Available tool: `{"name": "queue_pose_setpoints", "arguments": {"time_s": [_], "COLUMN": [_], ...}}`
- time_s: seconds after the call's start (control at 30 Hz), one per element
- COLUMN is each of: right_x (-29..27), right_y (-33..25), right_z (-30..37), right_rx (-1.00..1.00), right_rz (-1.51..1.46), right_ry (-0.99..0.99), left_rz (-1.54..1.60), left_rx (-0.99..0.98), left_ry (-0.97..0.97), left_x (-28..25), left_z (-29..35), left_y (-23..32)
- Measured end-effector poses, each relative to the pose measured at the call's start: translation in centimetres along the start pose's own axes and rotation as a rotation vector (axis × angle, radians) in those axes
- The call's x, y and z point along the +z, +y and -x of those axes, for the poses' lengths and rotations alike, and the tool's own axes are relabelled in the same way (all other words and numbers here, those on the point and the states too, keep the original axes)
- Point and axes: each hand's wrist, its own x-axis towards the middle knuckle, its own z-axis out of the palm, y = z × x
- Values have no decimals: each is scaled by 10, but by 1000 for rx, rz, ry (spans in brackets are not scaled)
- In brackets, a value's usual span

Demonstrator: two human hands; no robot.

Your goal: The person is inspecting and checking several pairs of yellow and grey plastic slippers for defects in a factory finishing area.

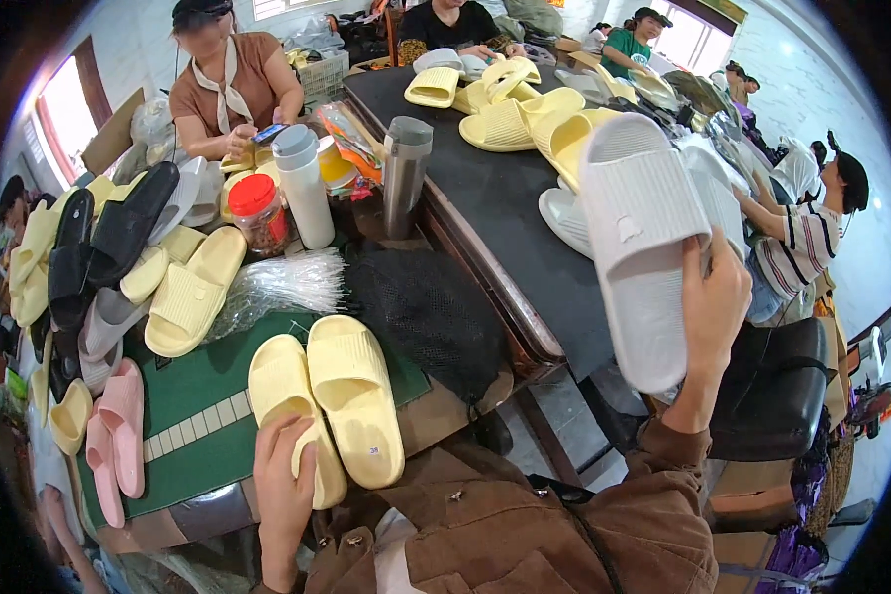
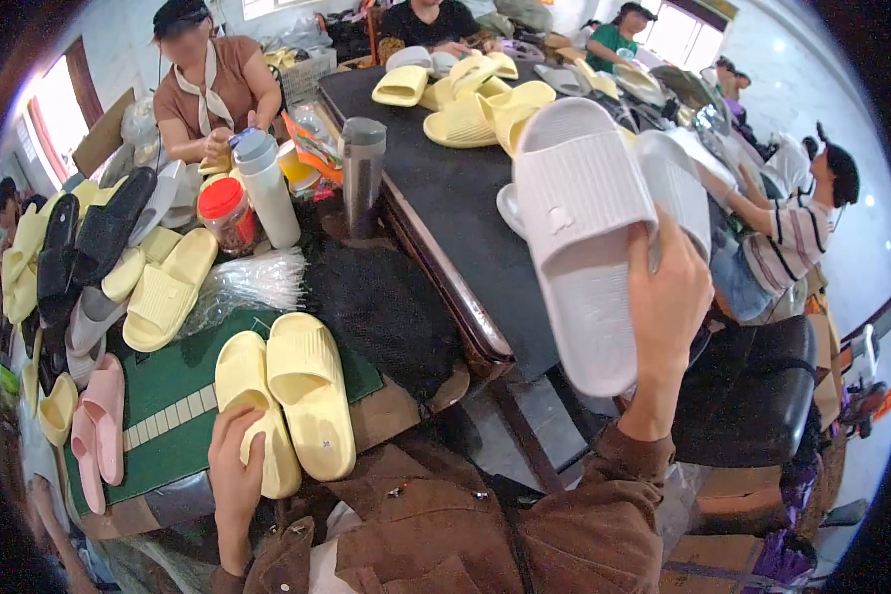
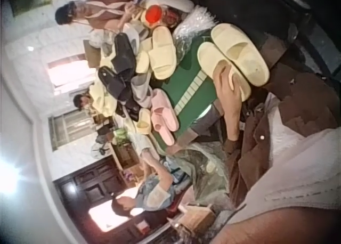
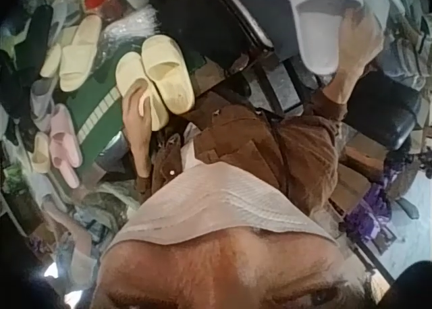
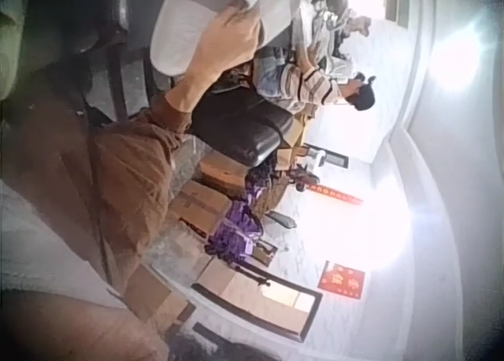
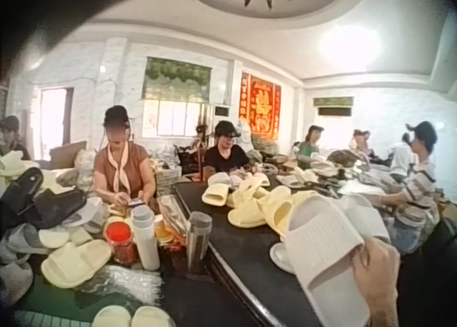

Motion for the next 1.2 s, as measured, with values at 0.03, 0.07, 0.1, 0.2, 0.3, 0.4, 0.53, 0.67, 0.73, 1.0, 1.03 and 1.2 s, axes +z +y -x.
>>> {"name": "queue_pose_setpoints", "arguments": {"time_s": [0.03, 0.07, 0.1, 0.2, 0.3, 0.4, 0.53, 0.67, 0.73, 1.0, 1.03, 1.2], "right_x": [-1, -1, -2, 17, 50, 78, 89, 90, 90, 93, 92, 87], "right_y": [-6, -14, -22, -38, -50, -49, -51, -53, -54, -55, -57, -65], "right_z": [3, 6, 8, 18, 30, 39, 43, 38, 37, 39, 35, 31], "right_rx": [0, -50, -100, -214, -297, -312, -295, -275, -269, -321, -326, -381], "right_rz": [-3, -45, -88, -140, -188, -125, -214, -250, -219, -255, -254, -221], "right_ry": [1, -11, -22, -46, -128, -281, -452, -546, -561, -615, -672, -776], "left_rz": [-4, 16, 13, -42, -104, -115, -159, -231, -283, -286, -291, -279], "left_rx": [-25, -29, -30, -17, -46, -37, -70, -50, -12, 7, 10, 17], "left_ry": [-21, -28, -22, -48, -78, -104, -137, -147, -165, -127, -128, -62], "left_x": [1, 3, 6, 13, 18, 27, 39, 48, 53, 58, 57, 66], "left_z": [2, 4, 5, 9, 8, 10, 14, 13, 11, 13, 13, 3], "left_y": [-1, -4, -6, -15, -14, -20, -27, -28, -26, -30, -31, -36]}}
